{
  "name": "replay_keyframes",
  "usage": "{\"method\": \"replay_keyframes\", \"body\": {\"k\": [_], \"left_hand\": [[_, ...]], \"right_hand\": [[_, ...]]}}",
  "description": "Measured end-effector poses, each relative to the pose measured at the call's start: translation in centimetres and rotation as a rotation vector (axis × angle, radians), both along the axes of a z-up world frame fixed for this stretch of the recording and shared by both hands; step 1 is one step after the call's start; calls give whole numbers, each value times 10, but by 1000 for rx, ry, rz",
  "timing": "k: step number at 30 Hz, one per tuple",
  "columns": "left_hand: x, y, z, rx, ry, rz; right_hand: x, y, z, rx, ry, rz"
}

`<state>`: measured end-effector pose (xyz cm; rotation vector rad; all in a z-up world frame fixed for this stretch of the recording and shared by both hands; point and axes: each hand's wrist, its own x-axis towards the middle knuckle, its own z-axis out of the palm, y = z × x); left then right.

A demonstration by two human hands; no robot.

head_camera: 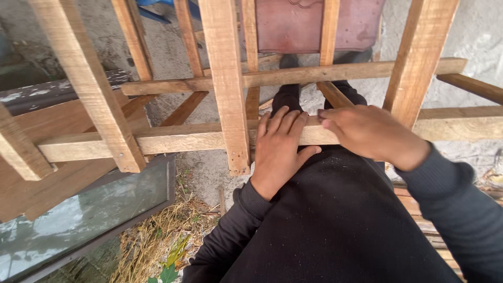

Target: The person sands the surface of a wooden frame by hand using sandpaper.

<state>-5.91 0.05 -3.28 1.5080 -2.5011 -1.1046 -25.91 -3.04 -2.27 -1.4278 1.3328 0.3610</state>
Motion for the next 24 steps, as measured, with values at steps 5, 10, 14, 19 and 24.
{"method": "replay_keyframes", "body": {"k": [5,10,14,19,24], "left_hand": [[5,1,-18,10,26,-9],[6,0,-16,-33,79,-67],[-5,-5,-15,-34,94,-111],[-22,-1,-13,-19,74,-184],[-36,9,-10,-41,87,-168]], "right_hand": [[-13,15,-9,-84,-213,-17],[-19,16,3,-166,-109,2],[-22,17,10,-152,36,137],[-35,29,33,-531,164,444],[-33,21,42,-531,205,541]]}}
